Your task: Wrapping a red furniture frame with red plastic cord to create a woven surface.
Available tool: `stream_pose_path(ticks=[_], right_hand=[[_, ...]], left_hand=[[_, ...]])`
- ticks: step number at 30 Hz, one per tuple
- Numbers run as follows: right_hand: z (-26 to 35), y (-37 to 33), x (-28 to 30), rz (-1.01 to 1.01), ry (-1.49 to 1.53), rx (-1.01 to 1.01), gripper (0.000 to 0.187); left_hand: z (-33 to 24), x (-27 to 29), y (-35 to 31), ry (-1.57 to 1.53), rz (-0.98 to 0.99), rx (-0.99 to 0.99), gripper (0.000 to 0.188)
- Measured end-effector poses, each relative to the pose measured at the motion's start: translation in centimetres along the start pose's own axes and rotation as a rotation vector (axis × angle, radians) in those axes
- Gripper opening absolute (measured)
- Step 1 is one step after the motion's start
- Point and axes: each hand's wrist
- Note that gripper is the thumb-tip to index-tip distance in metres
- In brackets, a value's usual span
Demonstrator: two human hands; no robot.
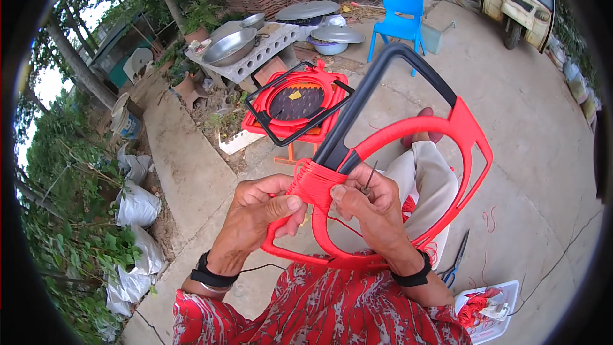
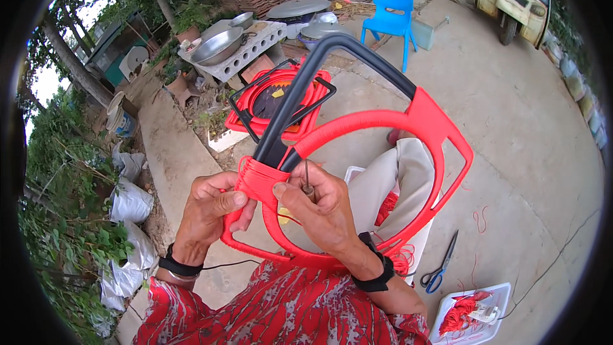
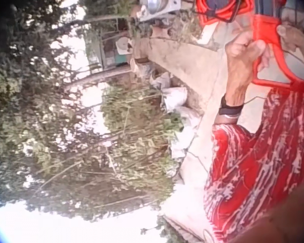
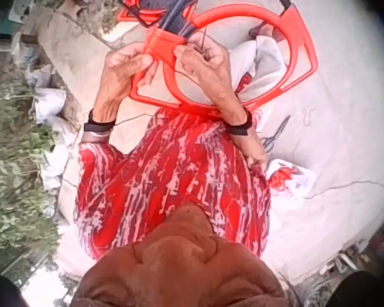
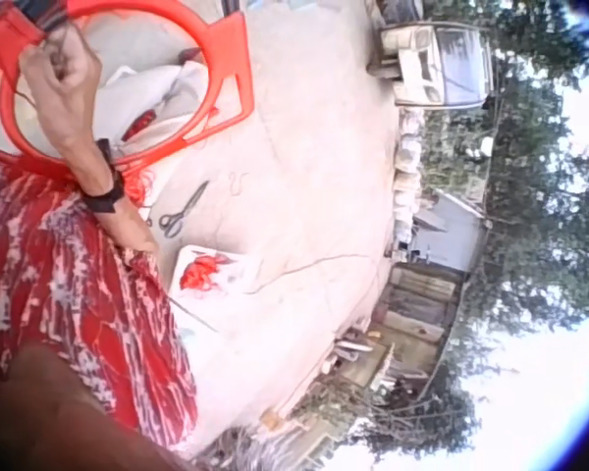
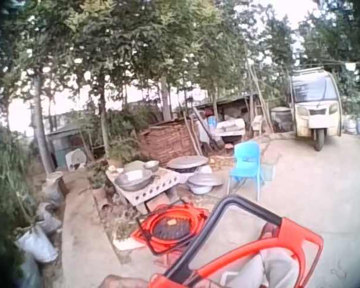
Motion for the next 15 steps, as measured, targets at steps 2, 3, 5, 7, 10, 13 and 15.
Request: stream_pose_path(ticks=[2,3,5,7,10,13,15], right_hand=[[-0.4,-0.4,0.0,-0.057,-0.011,0.011,0.009],[-0.7,-0.5,0.0,-0.059,-0.023,0.009,0.009],[-1.1,-0.7,0.1,-0.085,-0.007,-0.002,0.009],[-0.8,-0.9,0.3,-0.087,0.004,-0.044,0.021],[-0.3,-0.7,0.9,-0.129,0.051,-0.043,0.018],[-0.3,-0.5,1.0,-0.162,-0.018,0.001,0.017],[-0.6,-0.4,1.1,-0.244,0.041,0.061,0.015]], left_hand=[[0.4,0.2,0.3,0.075,0.03,0.011,0.021],[0.5,0.2,0.4,0.064,0.035,0.008,0.021],[0.8,0.0,0.7,0.072,0.034,0.06,0.02],[0.4,-0.5,1.1,0.089,0.038,0.071,0.02],[0.1,-0.8,2.1,0.136,0.076,0.062,0.021],[0.6,-1.1,2.9,0.224,0.07,-0.052,0.026],[0.7,-1.6,3.7,0.279,0.041,-0.143,0.029]])
Point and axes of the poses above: each hand's wrist, its own y-axis towards the middle knuckle, its own x-axis out of the back of the hand, z = x × y, and after that the axes turned 1 degree about y, right-handed
